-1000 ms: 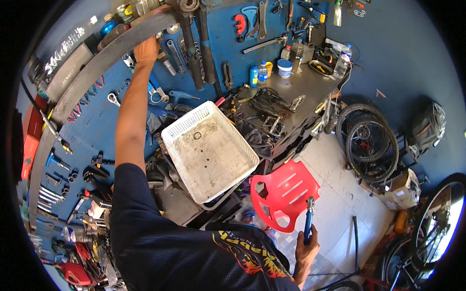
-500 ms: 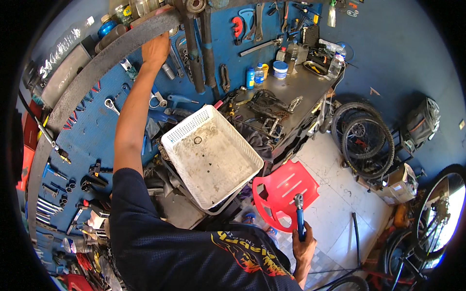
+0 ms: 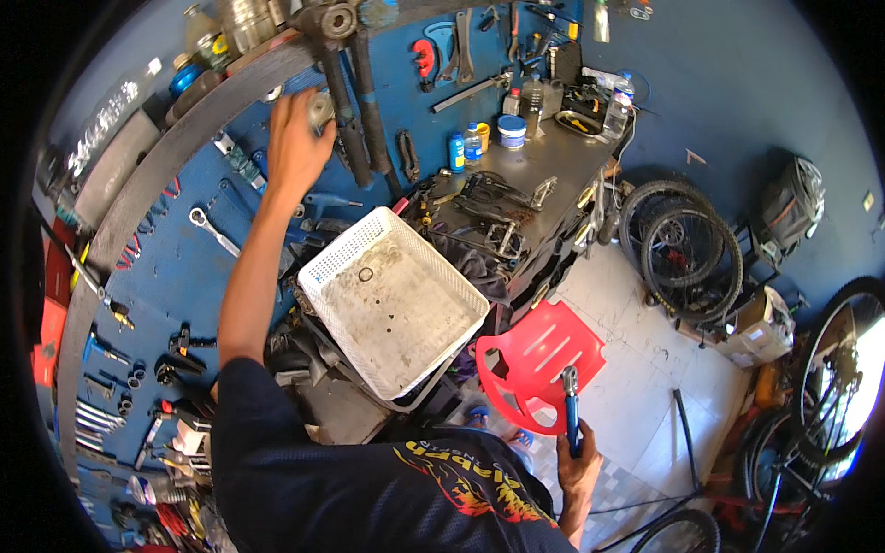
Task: The person removes a bicycle pedal from the crank arm using a wrench, wipes the pedal with a cloth, and then uses a hammer to tap the pedal. The person also retrieves a socket from a drawer and places it on the workbench.
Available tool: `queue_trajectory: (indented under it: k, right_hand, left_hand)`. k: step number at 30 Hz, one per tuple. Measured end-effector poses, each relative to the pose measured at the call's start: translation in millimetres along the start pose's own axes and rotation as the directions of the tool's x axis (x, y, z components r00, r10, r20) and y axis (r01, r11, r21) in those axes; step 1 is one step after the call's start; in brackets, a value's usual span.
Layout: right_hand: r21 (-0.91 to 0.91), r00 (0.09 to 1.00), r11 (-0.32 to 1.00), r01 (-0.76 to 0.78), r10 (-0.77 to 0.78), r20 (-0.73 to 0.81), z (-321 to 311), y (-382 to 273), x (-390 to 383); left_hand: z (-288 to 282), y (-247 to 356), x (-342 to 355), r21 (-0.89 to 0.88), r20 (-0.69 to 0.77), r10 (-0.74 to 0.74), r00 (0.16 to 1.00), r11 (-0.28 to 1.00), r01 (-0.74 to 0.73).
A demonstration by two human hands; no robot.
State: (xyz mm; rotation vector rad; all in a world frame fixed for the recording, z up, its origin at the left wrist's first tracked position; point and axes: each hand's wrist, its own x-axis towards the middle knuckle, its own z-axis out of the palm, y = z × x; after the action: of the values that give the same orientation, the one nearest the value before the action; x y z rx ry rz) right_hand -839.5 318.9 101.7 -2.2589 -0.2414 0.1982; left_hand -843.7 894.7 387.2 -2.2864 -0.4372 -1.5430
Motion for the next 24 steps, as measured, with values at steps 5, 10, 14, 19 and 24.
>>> queue_trajectory:
  k: [5,10,14,19,24]
  right_hand:
    - [0.096,0.995,0.991,-0.090,0.086,0.044,-8,-12,9]
    - [0.241,0.998,0.970,0.026,-0.038,0.047,-18,-23,11]
    - [0.305,0.996,0.952,0.007,-0.035,0.087,-30,-17,4]
    - [0.289,0.994,0.957,-0.016,-0.017,0.112,-58,12,-6]
    - [0.282,0.996,0.957,-0.061,0.038,0.086,-96,49,-23]
  left_hand:
    - [-56,47,-54,-0.300,0.131,-0.270,0.954,0.906,0.298]
    - [-40,55,-113,-0.109,0.397,-0.207,0.894,0.957,0.270]
    - [-58,70,-169,-0.152,0.775,-0.210,0.596,0.854,0.498]
    - [-75,128,-214,-0.048,0.984,-0.035,0.176,0.894,0.446]
    - [-89,168,-223,0.133,0.986,-0.155,0.054,0.946,0.297]
